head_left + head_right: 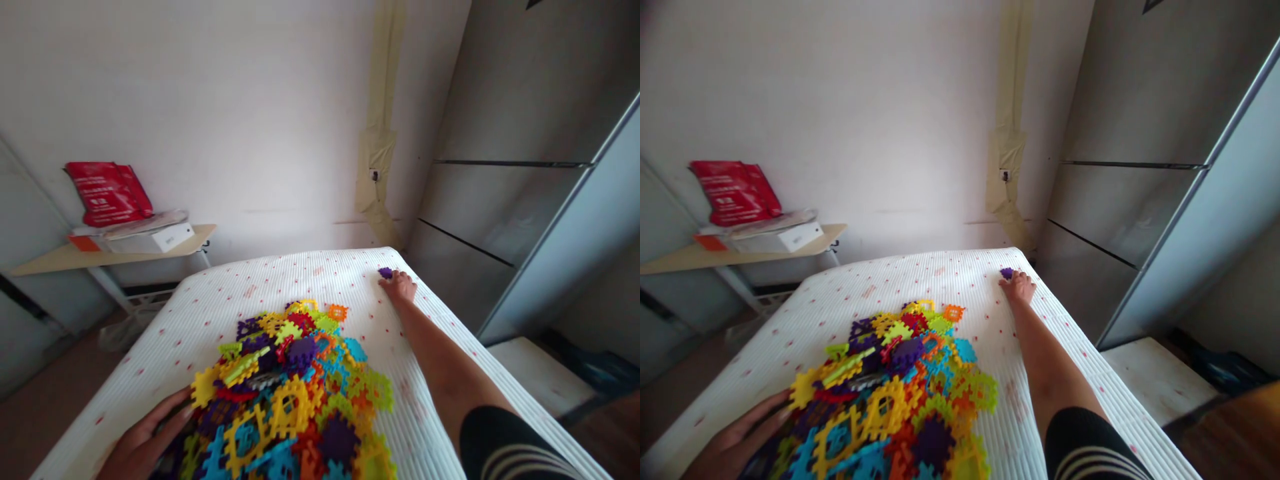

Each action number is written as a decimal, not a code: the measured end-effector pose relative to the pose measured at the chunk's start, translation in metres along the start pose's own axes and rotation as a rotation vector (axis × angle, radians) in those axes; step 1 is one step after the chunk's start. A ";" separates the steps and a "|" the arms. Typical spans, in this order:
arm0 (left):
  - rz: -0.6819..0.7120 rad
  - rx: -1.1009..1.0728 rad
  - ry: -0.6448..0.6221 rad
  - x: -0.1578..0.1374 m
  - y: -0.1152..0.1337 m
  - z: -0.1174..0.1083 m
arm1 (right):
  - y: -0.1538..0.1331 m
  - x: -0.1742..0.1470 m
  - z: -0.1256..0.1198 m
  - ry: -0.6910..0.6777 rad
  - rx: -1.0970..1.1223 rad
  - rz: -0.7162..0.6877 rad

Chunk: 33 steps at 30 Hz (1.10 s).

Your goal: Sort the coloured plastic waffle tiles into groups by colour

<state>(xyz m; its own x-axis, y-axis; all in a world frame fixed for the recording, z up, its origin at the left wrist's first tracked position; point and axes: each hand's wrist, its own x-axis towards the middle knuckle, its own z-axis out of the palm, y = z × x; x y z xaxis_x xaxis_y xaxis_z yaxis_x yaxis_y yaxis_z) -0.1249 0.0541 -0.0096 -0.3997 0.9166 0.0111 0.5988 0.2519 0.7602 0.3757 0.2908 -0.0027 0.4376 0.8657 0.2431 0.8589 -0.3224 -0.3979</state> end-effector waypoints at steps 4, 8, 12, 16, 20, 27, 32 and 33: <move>-0.084 -0.125 -0.095 -0.006 0.012 0.000 | 0.006 -0.023 -0.007 -0.056 0.093 -0.075; -0.068 -0.141 -0.103 -0.006 0.012 0.000 | 0.008 -0.058 -0.018 -0.203 0.238 -0.223; -0.028 -0.162 -0.125 -0.004 0.006 0.001 | 0.013 -0.096 -0.031 -0.441 0.444 -0.388; -0.011 -0.199 -0.132 -0.006 0.008 0.001 | 0.018 -0.116 -0.046 -0.777 0.764 -0.584; -0.028 -0.223 -0.136 -0.010 0.018 0.000 | 0.014 -0.122 -0.050 -0.799 0.715 -0.664; -0.053 -0.212 -0.162 -0.010 0.015 -0.001 | 0.001 -0.132 -0.039 -0.720 0.642 -0.825; -0.041 -0.166 -0.142 -0.007 0.010 0.001 | 0.003 -0.125 -0.045 -0.699 0.669 -0.756; -0.026 -0.157 -0.141 -0.007 0.011 0.002 | 0.005 -0.120 -0.048 -0.669 0.675 -0.721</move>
<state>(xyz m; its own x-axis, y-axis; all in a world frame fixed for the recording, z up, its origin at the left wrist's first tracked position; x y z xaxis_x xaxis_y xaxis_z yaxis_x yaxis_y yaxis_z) -0.1144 0.0509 -0.0024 -0.3064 0.9474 -0.0926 0.4696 0.2351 0.8510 0.3400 0.1669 0.0084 -0.4857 0.8570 0.1720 0.4487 0.4133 -0.7924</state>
